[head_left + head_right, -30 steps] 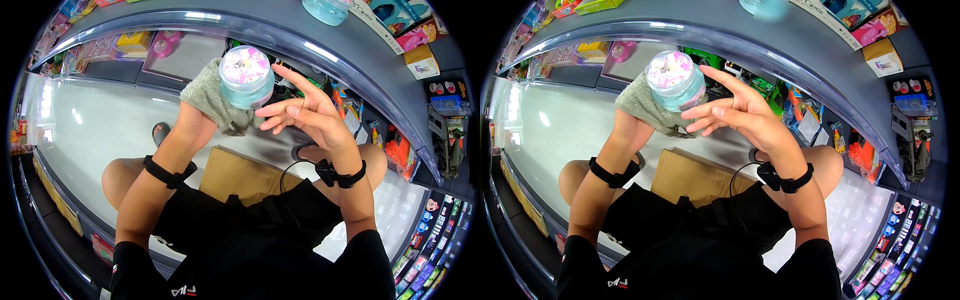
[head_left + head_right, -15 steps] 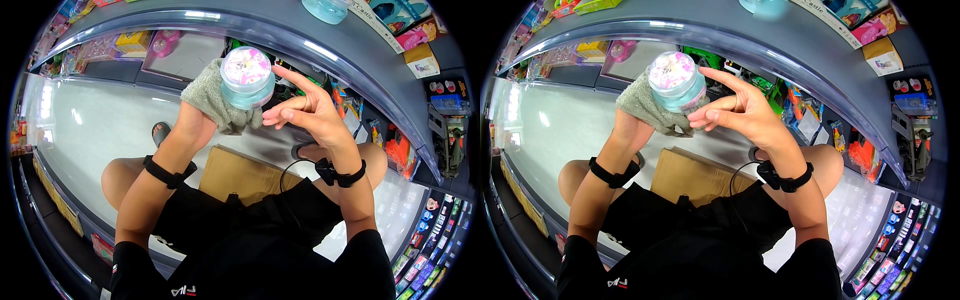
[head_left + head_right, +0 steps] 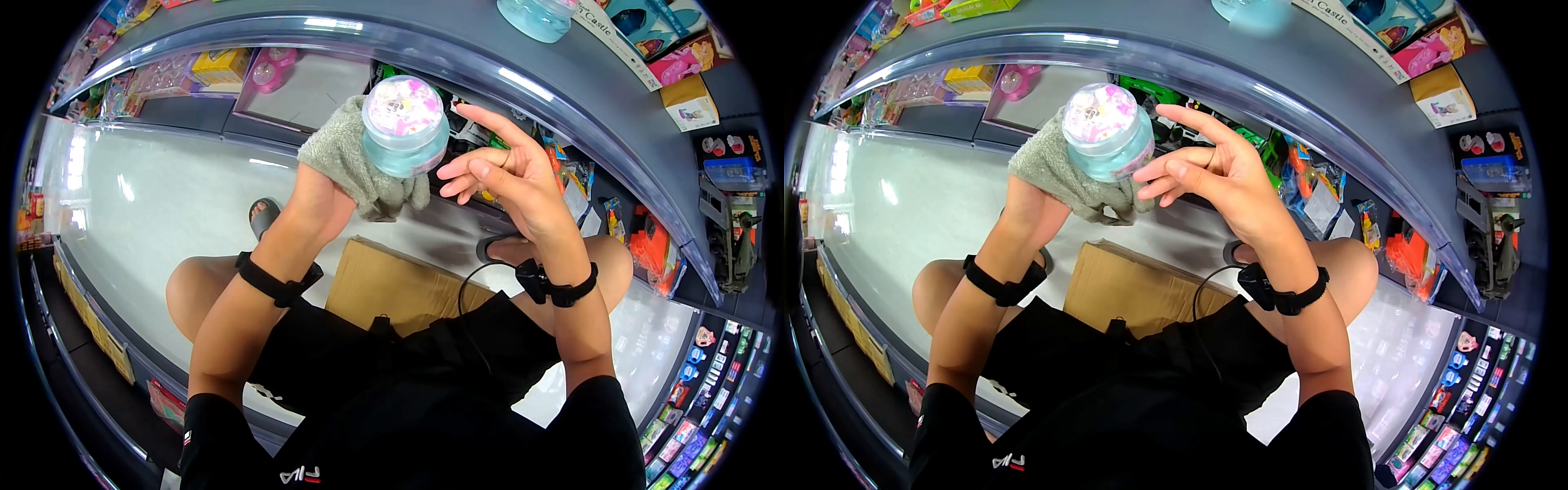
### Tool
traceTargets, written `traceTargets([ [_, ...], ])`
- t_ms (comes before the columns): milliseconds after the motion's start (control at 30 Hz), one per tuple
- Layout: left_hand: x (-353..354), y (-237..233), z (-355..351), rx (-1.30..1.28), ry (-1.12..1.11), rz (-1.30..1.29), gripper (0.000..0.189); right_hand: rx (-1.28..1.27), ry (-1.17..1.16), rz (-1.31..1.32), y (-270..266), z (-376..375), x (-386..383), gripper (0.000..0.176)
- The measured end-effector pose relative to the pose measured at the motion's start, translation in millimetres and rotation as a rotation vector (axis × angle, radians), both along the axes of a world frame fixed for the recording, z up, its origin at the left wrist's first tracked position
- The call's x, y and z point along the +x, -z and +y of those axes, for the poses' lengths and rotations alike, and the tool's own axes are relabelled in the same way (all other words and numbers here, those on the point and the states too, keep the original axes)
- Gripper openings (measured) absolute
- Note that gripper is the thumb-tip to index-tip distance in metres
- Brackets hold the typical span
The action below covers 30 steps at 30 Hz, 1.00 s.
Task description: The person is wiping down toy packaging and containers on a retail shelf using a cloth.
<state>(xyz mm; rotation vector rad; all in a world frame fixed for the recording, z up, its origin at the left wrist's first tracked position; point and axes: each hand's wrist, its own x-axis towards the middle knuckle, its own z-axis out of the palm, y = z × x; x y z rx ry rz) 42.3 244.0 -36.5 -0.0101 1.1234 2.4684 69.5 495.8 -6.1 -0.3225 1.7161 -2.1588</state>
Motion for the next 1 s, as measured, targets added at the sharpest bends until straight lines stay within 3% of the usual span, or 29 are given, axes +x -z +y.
traceTargets([
  [467, 0.1, 0.4, 1.9, 0.003, -0.016, -0.014, 0.045, -0.018, 0.017, 0.016, -2.0, -0.6, 0.8, 0.057],
  [733, -0.5, 1.6, -2.0, 0.016, 0.039, 0.035, 0.044, -0.085, -0.016, -0.101, 3.7, 3.2, -0.2, 0.035],
  [1000, 0.9, -0.4, 0.6, 0.003, 0.0, 0.004, 0.043, -0.102, -0.002, -0.072, 2.5, -0.2, 0.8, 0.034],
])
